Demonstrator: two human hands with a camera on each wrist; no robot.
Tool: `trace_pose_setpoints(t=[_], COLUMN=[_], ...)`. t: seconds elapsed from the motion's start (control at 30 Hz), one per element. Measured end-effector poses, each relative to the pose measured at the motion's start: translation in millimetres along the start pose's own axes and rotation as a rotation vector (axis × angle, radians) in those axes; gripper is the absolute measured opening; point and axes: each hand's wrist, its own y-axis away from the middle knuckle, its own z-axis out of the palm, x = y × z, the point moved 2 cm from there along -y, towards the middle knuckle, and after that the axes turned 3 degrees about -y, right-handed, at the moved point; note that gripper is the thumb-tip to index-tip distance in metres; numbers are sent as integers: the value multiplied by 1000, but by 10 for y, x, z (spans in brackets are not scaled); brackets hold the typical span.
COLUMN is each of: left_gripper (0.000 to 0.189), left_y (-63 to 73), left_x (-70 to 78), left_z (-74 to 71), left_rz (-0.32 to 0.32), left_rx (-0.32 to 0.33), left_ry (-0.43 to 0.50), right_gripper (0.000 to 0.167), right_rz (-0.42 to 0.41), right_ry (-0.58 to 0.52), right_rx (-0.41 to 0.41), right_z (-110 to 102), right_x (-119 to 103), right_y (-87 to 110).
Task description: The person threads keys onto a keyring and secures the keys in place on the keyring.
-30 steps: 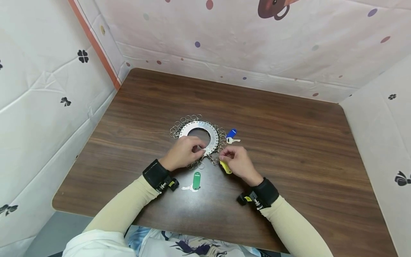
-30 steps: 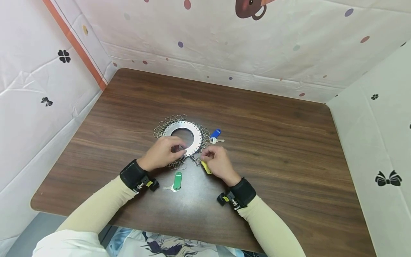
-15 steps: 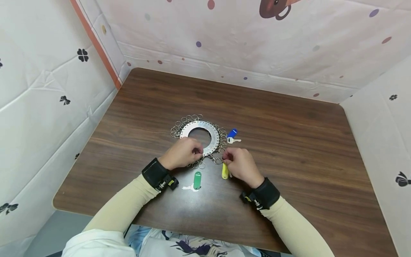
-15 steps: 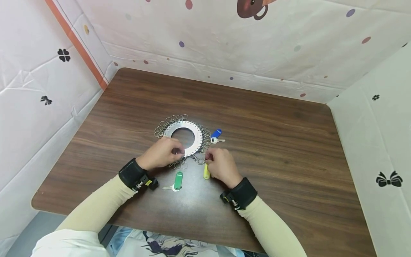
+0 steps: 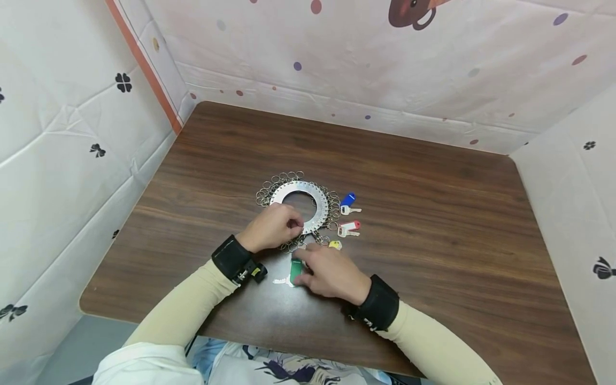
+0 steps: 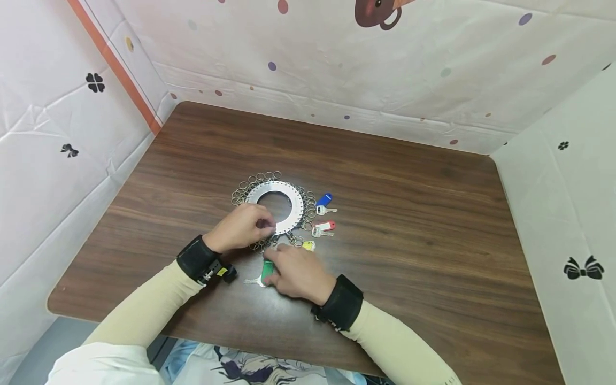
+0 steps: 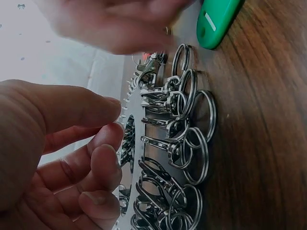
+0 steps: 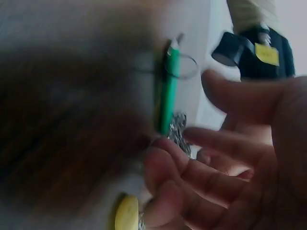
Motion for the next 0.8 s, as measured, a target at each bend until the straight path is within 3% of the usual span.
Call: trace_pose_setpoints(t=[0.1, 0.23, 0.33, 0.53, 0.63, 0.8], left_gripper=[10, 11, 11, 10, 10, 18], left_y=[-3, -3, -7, -6, 14, 43], left_x=[10, 13, 15, 69, 115, 177], left_z=[2, 7, 13, 5, 6, 68], left_rz=[6, 18, 15, -26, -45, -33], left_rx=[-2, -3, -2, -25, -77, -165], left_ry=[-1, -9, -14, -24, -31, -78], right_gripper=[38, 14, 16, 17, 22, 19], right_rz=[-55, -158, -218, -211, -182, -180], right_ry=[44, 49, 26, -3, -118, -423], right_rx=[-41, -26, -6, -6, 8, 111], right_z=[55, 84, 84, 51, -13, -171], right_x=[-29, -27, -17, 25, 71, 189], right_y=[15, 28, 37, 75, 97, 135])
